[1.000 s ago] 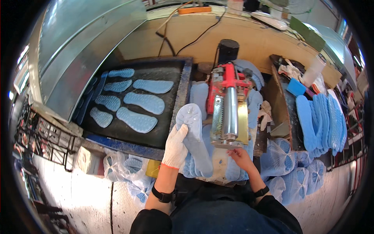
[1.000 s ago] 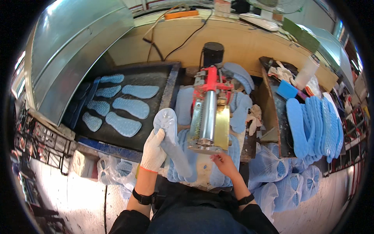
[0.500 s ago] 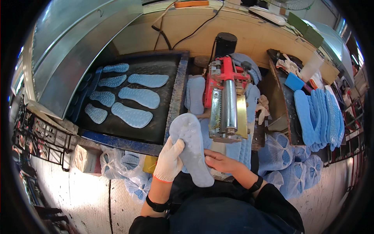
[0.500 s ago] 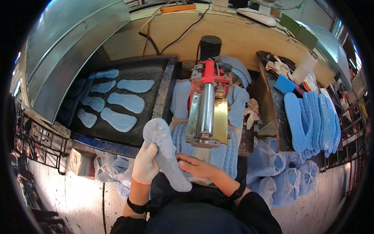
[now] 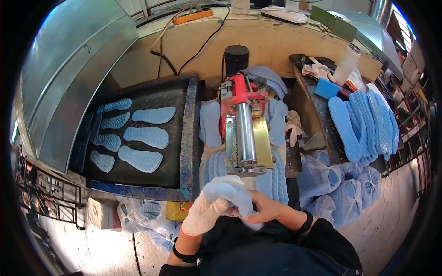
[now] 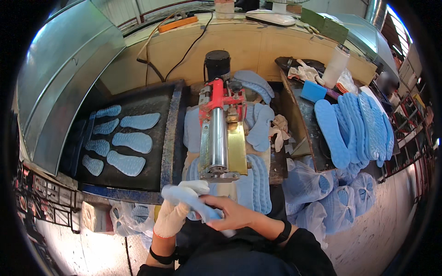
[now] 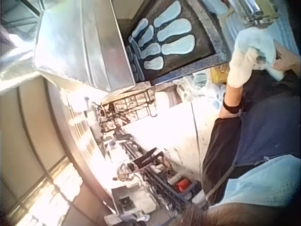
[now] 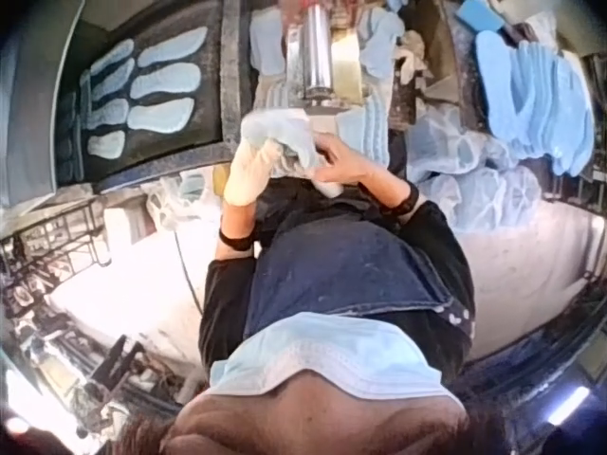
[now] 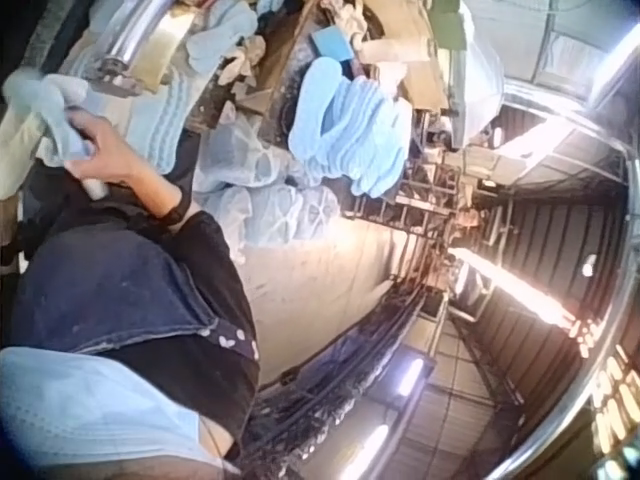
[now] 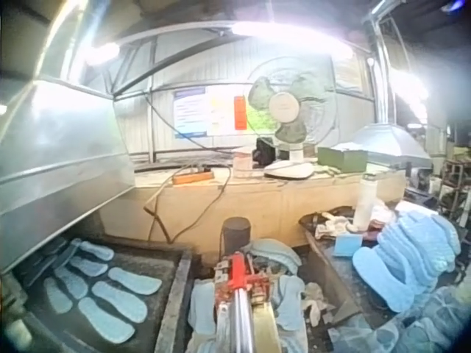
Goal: Processing blue shoe soles through a roller machine and stacking them at a workstation.
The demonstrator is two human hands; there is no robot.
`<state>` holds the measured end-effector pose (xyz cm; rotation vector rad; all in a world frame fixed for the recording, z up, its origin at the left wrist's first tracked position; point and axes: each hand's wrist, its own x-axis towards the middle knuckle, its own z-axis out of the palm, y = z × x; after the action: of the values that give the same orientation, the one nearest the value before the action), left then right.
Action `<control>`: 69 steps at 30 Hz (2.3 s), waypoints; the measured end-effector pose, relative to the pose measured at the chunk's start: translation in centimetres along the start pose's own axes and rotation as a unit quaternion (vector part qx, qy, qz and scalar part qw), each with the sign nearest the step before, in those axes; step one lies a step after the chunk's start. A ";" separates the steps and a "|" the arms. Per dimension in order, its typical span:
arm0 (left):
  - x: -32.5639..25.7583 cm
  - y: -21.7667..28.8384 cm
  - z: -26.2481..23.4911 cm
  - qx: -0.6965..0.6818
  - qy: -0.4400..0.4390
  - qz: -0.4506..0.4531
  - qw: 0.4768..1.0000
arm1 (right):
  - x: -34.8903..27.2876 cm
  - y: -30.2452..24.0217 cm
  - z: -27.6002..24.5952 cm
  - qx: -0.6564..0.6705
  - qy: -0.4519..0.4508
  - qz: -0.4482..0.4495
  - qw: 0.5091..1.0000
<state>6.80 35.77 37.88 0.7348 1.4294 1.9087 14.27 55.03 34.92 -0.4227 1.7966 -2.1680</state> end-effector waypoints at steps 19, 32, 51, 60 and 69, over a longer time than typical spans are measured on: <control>0.8 -1.1 -3.2 -0.038 0.128 0.094 0.987 | -3.6 -3.4 -12.8 -0.582 0.490 -0.073 0.645; 8.1 0.9 -1.5 -0.011 0.034 0.192 0.981 | -1.2 -5.5 -13.3 -0.657 0.285 -0.116 0.688; 12.7 -4.6 -3.7 0.198 0.182 0.201 0.942 | -3.3 13.3 -10.2 -0.612 0.356 0.021 0.706; 6.0 -6.6 -5.4 -0.090 0.032 0.037 0.995 | -3.3 16.5 -9.6 -0.690 0.339 0.027 0.638; 3.8 0.7 -6.8 -0.410 0.155 -0.091 0.894 | -2.8 16.1 -9.9 -0.705 0.339 0.030 0.623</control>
<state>-0.90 34.38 37.08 -0.1079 0.6719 2.2613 13.45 62.20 17.25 0.2874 3.5252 -0.2698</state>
